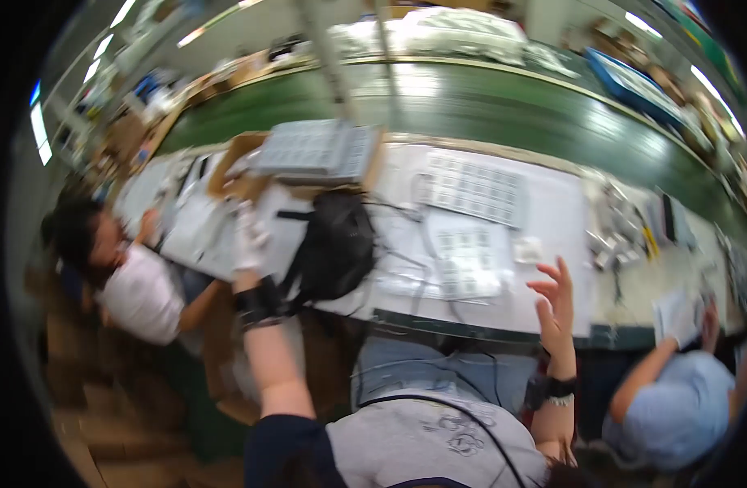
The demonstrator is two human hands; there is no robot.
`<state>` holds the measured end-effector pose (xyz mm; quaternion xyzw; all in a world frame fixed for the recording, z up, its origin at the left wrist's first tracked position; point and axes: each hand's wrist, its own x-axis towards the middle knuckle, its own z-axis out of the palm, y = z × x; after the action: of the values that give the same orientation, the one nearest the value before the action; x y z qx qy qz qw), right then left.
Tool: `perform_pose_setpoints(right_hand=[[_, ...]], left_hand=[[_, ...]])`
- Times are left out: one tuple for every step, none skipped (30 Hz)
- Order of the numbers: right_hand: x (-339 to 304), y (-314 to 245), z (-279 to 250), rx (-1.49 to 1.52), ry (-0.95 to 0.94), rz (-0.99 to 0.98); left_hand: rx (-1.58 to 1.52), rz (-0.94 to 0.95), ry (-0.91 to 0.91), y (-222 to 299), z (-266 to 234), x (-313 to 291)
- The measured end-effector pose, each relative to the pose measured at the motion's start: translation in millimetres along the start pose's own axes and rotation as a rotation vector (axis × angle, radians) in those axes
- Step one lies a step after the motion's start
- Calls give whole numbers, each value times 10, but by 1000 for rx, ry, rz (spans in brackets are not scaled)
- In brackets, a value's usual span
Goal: The person picks up a gray cylinder, wipes it with a cloth, and peels a label from a sheet. They apply the label to the cylinder, smooth it down, and place the finished component onto the conveyor belt.
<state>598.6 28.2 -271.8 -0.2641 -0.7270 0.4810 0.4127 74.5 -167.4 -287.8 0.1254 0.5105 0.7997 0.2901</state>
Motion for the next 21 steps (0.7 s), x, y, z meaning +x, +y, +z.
perform_pose_setpoints(right_hand=[[11, 61, -120, -36, -9, 35], [22, 94, -240, -98, 22, 36], [52, 137, -333, -157, 40, 45], [52, 162, -447, -141, 109, 79], [65, 219, -563, -118, 178, 102], [104, 262, -703, -137, 220, 110], [155, 302, -839, -355, 288, 44], [214, 369, -945, -580, 338, -17], [268, 450, -1064, -605, 361, -5], [330, 561, -1160, -730, 447, 30], [373, 588, -1252, -863, 533, 64], [402, 615, -1307, -884, 544, 67], [470, 637, -1285, -934, 520, 257], [530, 670, -1259, -976, 496, 447], [561, 767, -1249, -985, 511, 450], [562, 879, -1261, -1063, 534, 465], [550, 983, -1291, -1142, 556, 483], [561, 1030, -1275, -1196, 552, 487], [582, 1016, -1249, -1191, 542, 477], [581, 1001, -1228, -1044, 522, 425], [589, 968, -1193, -901, 502, 371]], left_hand=[[241, -42, 321, -4, -414, 141], [349, -122, 331, 52, -858, 213], [422, -157, 519, 25, -1258, 297], [466, -135, 424, 10, -1524, 374], [695, -185, 526, -18, -1694, 470], [779, -146, 517, 6, -1890, 541], [861, -99, 516, 18, -2051, 634], [862, -107, 485, -19, -2116, 682], [912, -101, 394, -24, -2087, 737], [958, -92, 313, -7, -2048, 754], [949, -101, 284, -34, -1919, 751], [1307, 27, 285, -23, -1823, 702], [1662, 173, 290, 28, -1723, 611], [1653, 176, 280, 64, -1636, 531], [1656, 342, 378, 91, -1481, 445], [1644, 508, 468, 142, -1199, 299], [1633, 511, 442, 232, -870, 179], [1623, 519, 435, 511, -418, -122], [1610, 520, 436, 664, -64, -364], [1613, 516, 451, 718, 182, -540], [1381, 586, 350, 732, 384, -661]])
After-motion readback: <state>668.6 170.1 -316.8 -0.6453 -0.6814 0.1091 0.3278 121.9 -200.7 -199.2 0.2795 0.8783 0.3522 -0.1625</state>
